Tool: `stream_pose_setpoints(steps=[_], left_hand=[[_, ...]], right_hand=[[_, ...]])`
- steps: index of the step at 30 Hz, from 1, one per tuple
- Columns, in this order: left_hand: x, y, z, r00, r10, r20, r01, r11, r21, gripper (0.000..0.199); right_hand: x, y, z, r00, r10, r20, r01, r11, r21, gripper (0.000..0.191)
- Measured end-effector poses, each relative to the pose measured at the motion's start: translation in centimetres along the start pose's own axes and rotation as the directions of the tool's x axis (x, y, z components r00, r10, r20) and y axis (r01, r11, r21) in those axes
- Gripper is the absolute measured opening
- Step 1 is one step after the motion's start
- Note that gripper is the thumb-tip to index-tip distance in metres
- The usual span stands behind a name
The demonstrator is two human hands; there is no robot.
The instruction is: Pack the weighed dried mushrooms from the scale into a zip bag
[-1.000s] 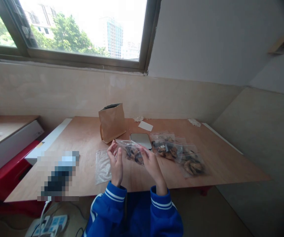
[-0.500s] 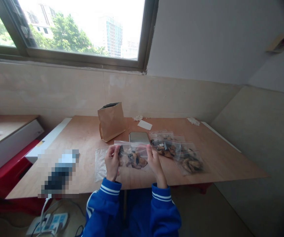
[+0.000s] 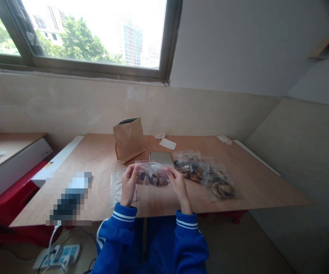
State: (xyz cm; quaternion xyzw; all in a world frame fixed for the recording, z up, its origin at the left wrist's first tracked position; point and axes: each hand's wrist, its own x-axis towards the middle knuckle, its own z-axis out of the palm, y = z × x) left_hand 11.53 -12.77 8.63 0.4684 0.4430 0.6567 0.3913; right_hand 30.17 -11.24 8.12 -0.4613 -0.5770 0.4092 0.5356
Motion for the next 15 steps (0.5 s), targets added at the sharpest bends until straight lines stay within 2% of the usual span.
stream_pose_setpoints(steps=[3,7,11,15], left_hand=[[0.0,0.2,0.0,1.000,0.004,-0.022,-0.004,1.000,0.007,0.029],[-0.1,0.4,0.3,0.991,-0.026,-0.133,0.023,1.000,-0.018,0.027],[-0.1,0.5,0.5,0.978,-0.092,-0.189,0.089,0.996,-0.024,0.027],[-0.1,0.8,0.6,0.971,-0.079,-0.223,0.083,0.996,0.008,0.029]], right_hand=[[0.0,0.1,0.0,1.000,-0.021,0.007,0.021,1.000,0.002,0.051],[0.1,0.3,0.4,0.999,-0.047,-0.028,0.047,0.999,0.010,0.054],[0.1,0.2,1.0,0.988,-0.090,-0.122,0.078,0.992,-0.101,0.056],[0.0,0.3,1.3,0.976,-0.146,-0.163,0.116,0.977,-0.178,0.054]])
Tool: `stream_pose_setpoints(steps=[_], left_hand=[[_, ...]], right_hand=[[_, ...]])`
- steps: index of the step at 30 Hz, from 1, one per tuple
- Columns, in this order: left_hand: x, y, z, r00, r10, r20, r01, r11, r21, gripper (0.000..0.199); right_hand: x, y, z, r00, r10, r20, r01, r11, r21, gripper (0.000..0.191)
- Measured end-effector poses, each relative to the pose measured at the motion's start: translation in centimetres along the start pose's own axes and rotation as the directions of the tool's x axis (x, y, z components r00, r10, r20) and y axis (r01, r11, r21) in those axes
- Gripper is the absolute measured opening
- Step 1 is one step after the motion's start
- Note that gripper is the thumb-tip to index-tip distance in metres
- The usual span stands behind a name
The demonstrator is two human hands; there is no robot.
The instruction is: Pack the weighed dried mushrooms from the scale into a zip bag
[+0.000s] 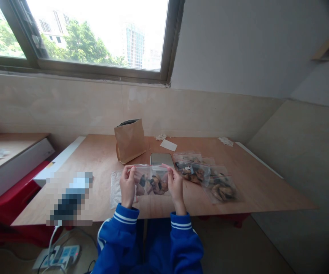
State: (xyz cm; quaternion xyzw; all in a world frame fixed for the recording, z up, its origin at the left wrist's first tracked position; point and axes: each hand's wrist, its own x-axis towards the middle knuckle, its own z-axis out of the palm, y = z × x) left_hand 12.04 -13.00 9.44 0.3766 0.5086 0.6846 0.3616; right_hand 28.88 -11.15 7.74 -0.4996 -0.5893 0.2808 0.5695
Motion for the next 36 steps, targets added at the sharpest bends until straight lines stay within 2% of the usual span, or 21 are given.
stream_pose_setpoints(steps=[3,8,11,20,26,32,34,36], left_hand=[[-0.1,0.0,0.1,1.000,0.022,-0.012,-0.022,1.000,0.005,0.032],[0.4,-0.6,-0.4,0.995,0.083,-0.061,-0.079,0.995,0.066,0.036],[0.6,-0.8,-0.8,0.984,0.162,-0.076,-0.150,0.978,0.143,0.036],[0.5,-0.5,-1.4,0.966,0.256,-0.018,-0.246,0.944,0.220,0.030],[0.5,-0.7,-1.8,0.970,0.245,0.011,-0.240,0.939,0.246,0.028],[0.4,-0.6,-2.0,0.967,0.253,0.006,-0.247,0.939,0.239,0.028],[0.3,-0.5,-1.8,0.966,0.257,-0.023,-0.245,0.943,0.227,0.028],[0.1,-0.4,-1.6,0.961,0.269,-0.058,-0.252,0.945,0.209,0.029]], right_hand=[[-0.1,0.1,0.0,1.000,0.006,-0.018,-0.006,0.999,0.032,0.054],[0.1,-0.1,-0.4,0.984,0.141,0.113,-0.162,0.963,0.215,0.053],[0.1,-0.6,-0.7,0.975,0.175,0.135,-0.209,0.928,0.308,0.045],[0.2,-0.4,-0.8,0.974,0.187,0.130,-0.219,0.925,0.309,0.043],[0.3,-0.1,-1.2,0.990,0.141,0.029,-0.144,0.966,0.214,0.037],[0.3,-0.1,-1.2,0.990,0.141,-0.027,-0.131,0.964,0.231,0.039],[0.2,-0.1,-0.7,0.986,0.165,-0.008,-0.155,0.943,0.295,0.040],[0.2,-0.1,-0.1,0.978,0.195,0.075,-0.209,0.904,0.373,0.041]])
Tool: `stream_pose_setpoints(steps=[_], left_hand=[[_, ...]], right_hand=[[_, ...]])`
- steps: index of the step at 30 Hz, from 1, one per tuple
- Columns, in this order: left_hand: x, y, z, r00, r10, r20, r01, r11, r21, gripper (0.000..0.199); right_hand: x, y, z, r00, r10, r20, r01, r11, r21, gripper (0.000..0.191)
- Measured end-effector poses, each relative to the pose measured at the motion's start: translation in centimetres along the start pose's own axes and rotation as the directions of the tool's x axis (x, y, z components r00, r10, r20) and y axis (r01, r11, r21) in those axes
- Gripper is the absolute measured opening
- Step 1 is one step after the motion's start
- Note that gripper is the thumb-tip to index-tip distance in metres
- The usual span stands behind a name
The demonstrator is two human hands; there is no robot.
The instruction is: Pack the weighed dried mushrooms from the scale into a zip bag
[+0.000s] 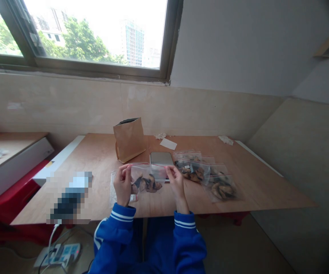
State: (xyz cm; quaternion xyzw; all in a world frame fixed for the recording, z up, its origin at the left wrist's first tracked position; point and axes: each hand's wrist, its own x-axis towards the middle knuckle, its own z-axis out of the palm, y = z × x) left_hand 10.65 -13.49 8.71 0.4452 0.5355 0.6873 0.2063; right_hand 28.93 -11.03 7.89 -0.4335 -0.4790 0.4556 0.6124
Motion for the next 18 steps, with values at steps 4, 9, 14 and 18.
stream_pose_setpoints(steps=[4,9,14,18], left_hand=[[-0.2,0.4,0.4,0.999,-0.021,-0.025,0.019,0.997,-0.079,0.031],[0.3,0.2,0.2,0.986,-0.153,0.072,0.164,0.966,-0.202,0.035],[0.5,-0.4,0.4,0.970,-0.220,0.108,0.239,0.947,-0.214,0.036],[0.4,-0.8,0.6,0.966,-0.213,0.149,0.241,0.947,-0.213,0.038]], right_hand=[[-0.1,0.4,0.7,0.994,0.058,0.095,-0.062,0.997,0.035,0.046],[0.1,0.5,0.3,0.999,0.031,0.023,-0.031,0.999,0.042,0.044],[0.0,0.0,0.1,0.999,0.000,0.049,-0.001,1.000,0.013,0.047],[-0.1,-0.3,-0.3,0.998,-0.017,0.066,0.018,1.000,-0.004,0.048]])
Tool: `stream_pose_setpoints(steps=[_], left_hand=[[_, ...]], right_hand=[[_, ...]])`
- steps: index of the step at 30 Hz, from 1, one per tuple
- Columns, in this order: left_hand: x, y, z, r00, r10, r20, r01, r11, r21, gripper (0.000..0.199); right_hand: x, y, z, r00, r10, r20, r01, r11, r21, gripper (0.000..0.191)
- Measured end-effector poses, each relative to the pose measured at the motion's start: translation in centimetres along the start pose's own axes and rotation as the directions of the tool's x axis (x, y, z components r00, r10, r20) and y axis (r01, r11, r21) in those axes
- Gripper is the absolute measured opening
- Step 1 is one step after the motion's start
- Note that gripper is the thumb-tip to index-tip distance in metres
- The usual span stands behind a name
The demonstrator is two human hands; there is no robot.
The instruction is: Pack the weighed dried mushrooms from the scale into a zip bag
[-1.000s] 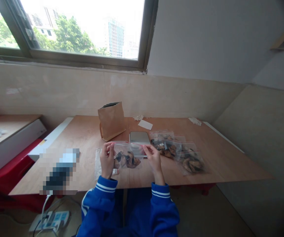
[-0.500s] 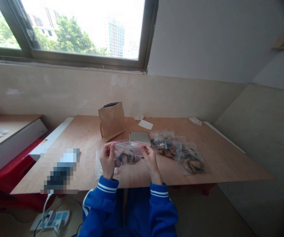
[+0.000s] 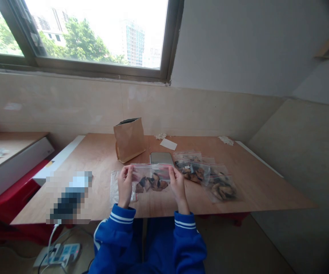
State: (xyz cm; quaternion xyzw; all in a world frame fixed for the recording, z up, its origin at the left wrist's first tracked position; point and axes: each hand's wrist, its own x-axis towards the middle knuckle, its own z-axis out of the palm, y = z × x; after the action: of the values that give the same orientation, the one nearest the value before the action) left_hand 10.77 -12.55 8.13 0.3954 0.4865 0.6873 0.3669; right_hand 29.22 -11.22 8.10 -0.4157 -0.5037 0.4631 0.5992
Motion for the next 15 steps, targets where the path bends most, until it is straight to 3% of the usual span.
stream_pose_setpoints(steps=[6,10,15], left_hand=[[0.6,-0.1,-1.0,0.975,-0.003,0.224,-0.005,0.999,0.037,0.035],[0.8,-0.2,-1.6,0.964,0.009,0.267,-0.041,0.993,0.115,0.033],[0.7,-0.2,-1.8,0.946,0.101,0.309,-0.185,0.949,0.256,0.027]], right_hand=[[0.1,0.3,-1.4,0.999,-0.047,-0.024,0.045,0.995,-0.088,0.049],[0.1,0.5,-2.3,0.996,-0.073,-0.057,0.062,0.982,-0.177,0.046],[-0.1,0.7,-2.5,0.988,-0.102,-0.117,0.073,0.970,-0.231,0.043]])
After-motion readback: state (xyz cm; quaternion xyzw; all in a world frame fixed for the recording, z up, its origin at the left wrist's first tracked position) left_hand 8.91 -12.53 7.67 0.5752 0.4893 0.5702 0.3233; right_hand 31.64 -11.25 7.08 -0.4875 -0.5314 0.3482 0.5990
